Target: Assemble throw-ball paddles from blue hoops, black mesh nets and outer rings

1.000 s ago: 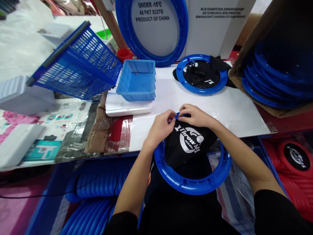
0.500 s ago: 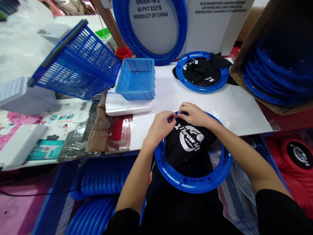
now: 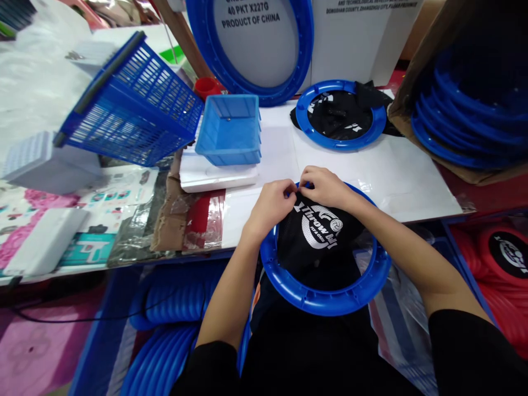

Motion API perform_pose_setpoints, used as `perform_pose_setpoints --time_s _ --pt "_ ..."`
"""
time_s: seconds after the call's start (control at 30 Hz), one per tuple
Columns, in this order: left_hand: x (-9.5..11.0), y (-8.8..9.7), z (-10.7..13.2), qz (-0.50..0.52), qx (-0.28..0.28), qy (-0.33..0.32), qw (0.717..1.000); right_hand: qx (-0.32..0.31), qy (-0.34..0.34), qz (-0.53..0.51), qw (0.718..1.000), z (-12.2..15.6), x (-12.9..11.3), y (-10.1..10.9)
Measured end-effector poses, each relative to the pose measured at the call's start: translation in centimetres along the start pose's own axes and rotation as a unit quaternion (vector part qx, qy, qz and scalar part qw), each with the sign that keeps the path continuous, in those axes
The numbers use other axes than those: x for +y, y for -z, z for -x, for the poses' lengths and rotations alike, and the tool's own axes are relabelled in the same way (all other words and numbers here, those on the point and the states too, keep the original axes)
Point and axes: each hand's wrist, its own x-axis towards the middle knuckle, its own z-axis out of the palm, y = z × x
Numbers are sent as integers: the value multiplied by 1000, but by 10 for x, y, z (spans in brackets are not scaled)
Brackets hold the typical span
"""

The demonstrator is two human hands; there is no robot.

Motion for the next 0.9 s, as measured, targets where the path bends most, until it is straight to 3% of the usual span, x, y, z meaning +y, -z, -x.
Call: perform_pose_setpoints --time_s 0.2,0.43,0.67,0.9 --pt "2 7 -10 -37 -40 9 998 3 16 -56 998 -2 6 1" --pt "-3 8 1 29 -10 0 1000 2 14 -105 994 -4 11 0" --pt "3 7 2 -25 -19 -8 999 -7 12 -95 995 -3 10 1" --pt "-2 8 5 -12 -10 -46 999 -32 28 -129 991 -5 15 6"
